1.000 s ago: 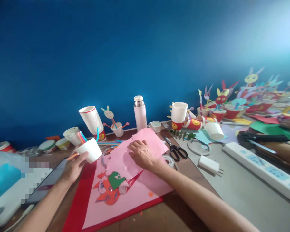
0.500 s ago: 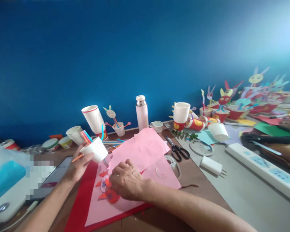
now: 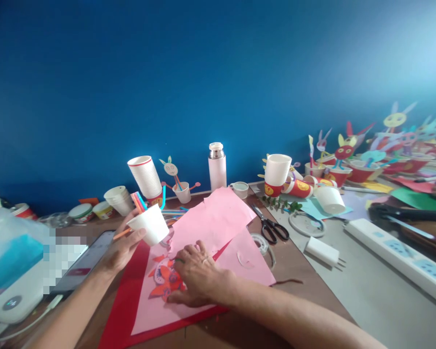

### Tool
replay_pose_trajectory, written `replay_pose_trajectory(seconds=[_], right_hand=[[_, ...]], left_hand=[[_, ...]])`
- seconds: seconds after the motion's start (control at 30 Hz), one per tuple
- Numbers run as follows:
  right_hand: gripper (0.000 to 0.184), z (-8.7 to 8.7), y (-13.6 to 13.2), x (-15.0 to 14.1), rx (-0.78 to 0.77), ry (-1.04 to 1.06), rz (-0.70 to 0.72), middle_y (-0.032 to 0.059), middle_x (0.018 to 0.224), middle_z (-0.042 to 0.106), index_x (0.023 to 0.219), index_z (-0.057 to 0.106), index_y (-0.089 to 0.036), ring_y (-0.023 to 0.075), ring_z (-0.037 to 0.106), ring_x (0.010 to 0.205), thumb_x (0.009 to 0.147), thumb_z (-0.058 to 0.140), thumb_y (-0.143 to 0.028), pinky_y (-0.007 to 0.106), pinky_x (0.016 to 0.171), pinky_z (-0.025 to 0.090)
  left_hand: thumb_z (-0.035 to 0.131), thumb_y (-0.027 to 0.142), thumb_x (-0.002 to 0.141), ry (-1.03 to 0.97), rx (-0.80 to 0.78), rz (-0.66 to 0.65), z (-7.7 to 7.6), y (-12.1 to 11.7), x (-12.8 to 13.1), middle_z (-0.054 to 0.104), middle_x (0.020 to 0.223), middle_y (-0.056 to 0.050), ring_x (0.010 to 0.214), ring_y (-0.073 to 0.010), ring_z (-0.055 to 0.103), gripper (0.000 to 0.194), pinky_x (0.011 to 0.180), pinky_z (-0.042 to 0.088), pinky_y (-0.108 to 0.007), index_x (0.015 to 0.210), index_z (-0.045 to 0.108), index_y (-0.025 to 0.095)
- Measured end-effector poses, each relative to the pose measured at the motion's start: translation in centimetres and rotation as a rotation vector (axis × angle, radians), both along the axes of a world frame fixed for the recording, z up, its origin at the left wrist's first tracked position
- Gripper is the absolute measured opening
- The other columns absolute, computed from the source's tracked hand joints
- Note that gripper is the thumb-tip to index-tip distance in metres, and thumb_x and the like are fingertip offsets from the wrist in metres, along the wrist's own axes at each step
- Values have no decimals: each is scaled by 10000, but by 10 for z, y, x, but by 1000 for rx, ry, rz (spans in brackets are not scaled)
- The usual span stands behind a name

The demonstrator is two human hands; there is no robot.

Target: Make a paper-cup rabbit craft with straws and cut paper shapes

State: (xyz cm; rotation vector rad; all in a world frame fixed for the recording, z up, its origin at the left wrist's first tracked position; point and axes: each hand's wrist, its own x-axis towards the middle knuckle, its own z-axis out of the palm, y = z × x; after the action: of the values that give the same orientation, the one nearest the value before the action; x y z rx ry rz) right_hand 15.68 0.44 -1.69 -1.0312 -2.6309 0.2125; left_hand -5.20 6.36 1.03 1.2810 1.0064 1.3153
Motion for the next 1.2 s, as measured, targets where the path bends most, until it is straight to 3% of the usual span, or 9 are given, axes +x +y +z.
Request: replay_pose_trajectory(seconds=[0.2,0.4,0.5,0.6,0.67,0.77,0.87,1.03,1.2], right_hand=[[583,-4,0,-5,-62,59,-7,96,1071,537,1020,538,-186,270,437,1002,597,627,-577,436,893,275],[279,-2,2,-1,-156,213,31,40,942,596,836,585,-193,217,502,936,626,693,-341,364,836,334],[120,4,7,3,-371,437,59,16,857,615,732,580,-185,179,545,868,664,659,-245,317,789,380],[149,11,18,7,-707,790,36,20,752,612,755,542,-162,137,579,684,735,583,-303,257,617,434],[190,14,28,12,-789,1029,-21,-6,638,576,748,499,-157,107,554,558,765,541,-341,224,522,416],[164,18,42,21,-684,1220,-115,-27,588,547,746,458,-169,90,526,501,783,518,-317,201,471,380],[80,20,49,30,-530,1240,-115,11,707,591,780,462,-178,117,568,626,775,515,-237,216,521,404],[89,23,43,35,-198,1135,-34,58,890,576,742,462,-186,173,553,853,727,550,-178,299,697,445],[84,19,38,35,-106,986,-81,76,973,554,783,464,-191,180,527,924,742,492,-125,289,693,450]], left_hand=[[684,285,624,7,-14,32,-4,1,-2,627,961,-27,875,-193,582,668,755,452,-270,1233,415,241],[684,307,616,26,-12,27,-5,1,-2,629,922,-29,869,-217,579,667,766,455,-309,1225,422,237],[684,300,618,13,-6,27,-4,1,-2,627,924,-23,861,-211,579,661,752,459,-302,1223,423,246],[685,298,616,18,-22,34,-3,2,-3,630,931,-23,872,-216,580,669,764,456,-316,1228,418,248],[688,305,611,34,-34,53,-4,2,-4,631,950,-32,882,-225,583,684,779,451,-331,1234,413,233],[690,312,610,60,-40,66,-4,1,-4,632,975,-41,890,-233,589,700,793,443,-342,1242,404,217],[690,326,607,111,-38,95,-4,1,-2,637,974,-49,894,-247,593,707,771,455,-345,1242,401,213],[699,326,584,239,18,143,-4,6,0,618,1059,-86,931,-263,583,695,731,480,-321,1209,425,195],[679,320,597,222,57,166,-8,18,-8,629,978,-79,852,-233,601,604,706,487,-324,1130,451,152]])
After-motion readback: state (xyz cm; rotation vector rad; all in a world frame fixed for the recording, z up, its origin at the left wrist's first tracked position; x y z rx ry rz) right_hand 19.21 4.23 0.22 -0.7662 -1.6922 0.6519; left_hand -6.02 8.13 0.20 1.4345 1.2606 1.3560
